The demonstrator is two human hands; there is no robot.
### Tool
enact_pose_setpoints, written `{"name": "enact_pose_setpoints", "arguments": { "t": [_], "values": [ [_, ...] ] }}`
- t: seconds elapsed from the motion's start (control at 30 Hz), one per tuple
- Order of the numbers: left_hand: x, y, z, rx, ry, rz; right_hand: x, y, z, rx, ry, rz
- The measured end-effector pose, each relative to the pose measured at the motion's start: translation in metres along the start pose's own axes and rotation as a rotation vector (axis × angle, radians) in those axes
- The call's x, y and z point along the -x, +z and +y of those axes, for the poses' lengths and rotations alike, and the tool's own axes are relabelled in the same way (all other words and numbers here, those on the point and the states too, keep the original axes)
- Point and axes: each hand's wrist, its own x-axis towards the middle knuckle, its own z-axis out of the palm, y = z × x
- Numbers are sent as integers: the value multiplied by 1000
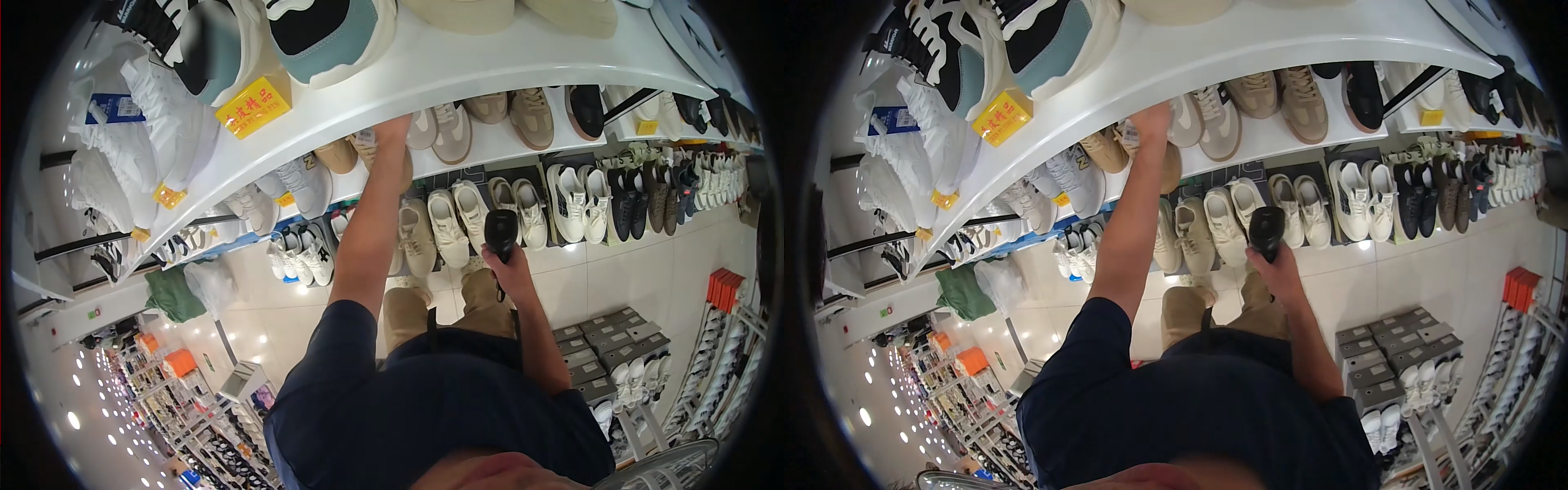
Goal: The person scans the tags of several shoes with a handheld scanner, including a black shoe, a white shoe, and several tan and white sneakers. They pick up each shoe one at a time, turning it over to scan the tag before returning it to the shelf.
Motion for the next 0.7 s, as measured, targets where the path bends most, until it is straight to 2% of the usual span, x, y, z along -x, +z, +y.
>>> {"name": "enact_pose_setpoints", "arguments": {
  "t": [0.03, 0.13, 0.17, 0.2, 0.23, 0.27, 0.33, 0.43, 0.57, 0.6, 0.7],
  "values": [
    [4, -8, 10, 110, -118, -14, -6, 3, 8, 16, -43, -45],
    [9, -27, 16, 76, -161, -7, -26, 22, 8, 103, -66, -157],
    [12, -34, 16, 68, -160, -5, -39, 34, 12, 153, -134, -187],
    [14, -42, 16, 214, -203, -4, -51, 46, 16, 201, -204, -214],
    [17, -52, 18, 361, -245, -4, -59, 58, 10, 197, -204, -218],
    [20, -68, 27, 358, -243, -5, -67, 71, 3, 191, -195, -212],
    [27, -111, 52, 345, -336, -164, -86, 90, -5, 181, -188, -204],
    [50, -147, 38, 386, -426, -206, -108, 114, -17, 248, -369, -141],
    [69, -185, 29, 406, -330, -195, -142, 148, -22, 94, -446, -116],
    [73, -190, 25, 404, -335, -189, -147, 153, -21, 97, -445, -123],
    [78, -200, 27, 374, -336, -182, -143, 163, -31, -101, -190, -153]
  ]
}}
